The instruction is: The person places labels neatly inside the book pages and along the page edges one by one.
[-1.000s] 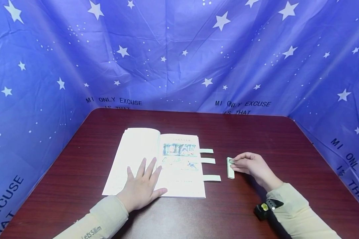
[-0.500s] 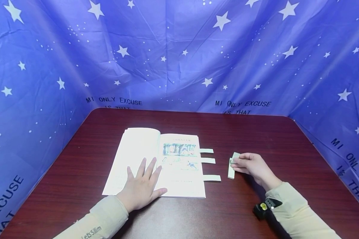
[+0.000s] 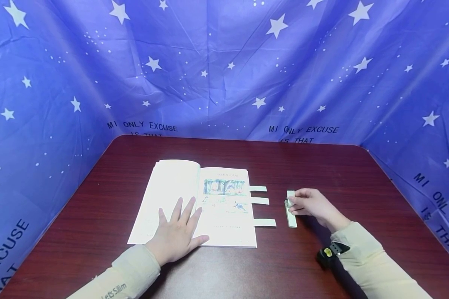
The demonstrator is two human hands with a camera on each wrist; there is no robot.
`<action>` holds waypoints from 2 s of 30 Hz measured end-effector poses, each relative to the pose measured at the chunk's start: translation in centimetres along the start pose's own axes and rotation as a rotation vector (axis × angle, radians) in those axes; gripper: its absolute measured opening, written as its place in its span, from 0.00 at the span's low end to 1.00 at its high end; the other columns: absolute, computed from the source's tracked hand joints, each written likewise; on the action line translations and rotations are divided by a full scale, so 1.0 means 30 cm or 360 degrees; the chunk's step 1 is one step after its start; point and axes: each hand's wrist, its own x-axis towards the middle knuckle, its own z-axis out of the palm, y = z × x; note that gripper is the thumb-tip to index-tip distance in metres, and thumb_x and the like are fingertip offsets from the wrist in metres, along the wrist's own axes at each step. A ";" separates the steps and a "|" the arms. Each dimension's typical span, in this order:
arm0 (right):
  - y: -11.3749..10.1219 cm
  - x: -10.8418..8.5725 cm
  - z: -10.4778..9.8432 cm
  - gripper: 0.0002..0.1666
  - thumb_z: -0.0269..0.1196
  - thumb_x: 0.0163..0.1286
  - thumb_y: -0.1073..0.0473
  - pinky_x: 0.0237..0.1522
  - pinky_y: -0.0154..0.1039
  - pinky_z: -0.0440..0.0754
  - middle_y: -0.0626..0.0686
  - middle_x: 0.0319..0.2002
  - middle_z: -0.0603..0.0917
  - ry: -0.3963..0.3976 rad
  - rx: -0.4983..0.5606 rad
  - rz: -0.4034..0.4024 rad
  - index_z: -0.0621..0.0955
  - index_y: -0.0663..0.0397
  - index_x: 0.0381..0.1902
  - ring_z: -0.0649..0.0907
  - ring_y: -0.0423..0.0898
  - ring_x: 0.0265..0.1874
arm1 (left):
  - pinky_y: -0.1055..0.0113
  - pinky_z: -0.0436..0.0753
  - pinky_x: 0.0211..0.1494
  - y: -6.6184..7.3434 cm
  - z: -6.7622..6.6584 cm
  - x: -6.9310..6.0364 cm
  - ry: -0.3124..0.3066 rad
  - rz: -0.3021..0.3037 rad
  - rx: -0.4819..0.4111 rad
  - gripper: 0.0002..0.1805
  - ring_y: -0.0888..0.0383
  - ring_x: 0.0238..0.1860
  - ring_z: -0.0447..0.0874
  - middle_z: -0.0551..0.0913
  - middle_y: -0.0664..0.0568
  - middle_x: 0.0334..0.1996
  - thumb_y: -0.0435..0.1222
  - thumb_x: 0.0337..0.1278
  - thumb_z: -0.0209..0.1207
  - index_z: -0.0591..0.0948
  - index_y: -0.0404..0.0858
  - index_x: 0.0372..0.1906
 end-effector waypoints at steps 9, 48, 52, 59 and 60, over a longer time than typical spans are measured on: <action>-0.008 -0.010 0.014 0.06 0.51 0.77 0.65 0.39 0.35 0.86 0.45 0.31 0.82 -0.0017 0.0004 -0.0019 0.68 0.66 0.42 0.86 0.37 0.29 | 0.20 0.59 0.60 0.001 0.001 0.000 0.0002 -0.0005 0.0000 0.42 0.36 0.77 0.52 0.54 0.44 0.79 0.66 0.67 0.42 0.65 0.42 0.74; -0.045 -0.036 0.035 0.09 0.38 0.82 0.62 0.38 0.39 0.87 0.57 0.41 0.81 0.0068 0.0033 0.0016 0.57 0.64 0.50 0.87 0.43 0.30 | 0.20 0.59 0.59 -0.002 0.008 -0.001 0.0034 0.0003 0.0007 0.42 0.36 0.77 0.52 0.55 0.44 0.78 0.66 0.67 0.43 0.66 0.42 0.73; -0.049 -0.039 0.033 0.10 0.37 0.82 0.61 0.38 0.38 0.87 0.56 0.42 0.83 0.0054 0.0020 0.0019 0.56 0.64 0.51 0.87 0.42 0.31 | 0.20 0.60 0.59 -0.002 0.006 -0.002 0.0051 0.0008 0.0018 0.41 0.35 0.76 0.53 0.56 0.44 0.78 0.66 0.67 0.43 0.66 0.41 0.73; -0.044 -0.045 0.038 0.09 0.40 0.82 0.62 0.39 0.38 0.87 0.52 0.39 0.84 0.0085 0.0034 -0.0012 0.58 0.64 0.50 0.87 0.41 0.31 | 0.20 0.61 0.59 -0.001 0.006 -0.003 0.0049 0.0011 0.0009 0.41 0.35 0.76 0.53 0.56 0.44 0.78 0.65 0.67 0.44 0.66 0.41 0.73; -0.043 -0.046 0.039 0.09 0.41 0.81 0.62 0.39 0.38 0.87 0.52 0.39 0.84 0.0094 0.0032 -0.0019 0.59 0.64 0.50 0.87 0.42 0.31 | 0.20 0.61 0.59 -0.001 0.006 -0.003 0.0048 0.0011 0.0006 0.41 0.35 0.77 0.53 0.56 0.44 0.78 0.65 0.67 0.44 0.66 0.41 0.73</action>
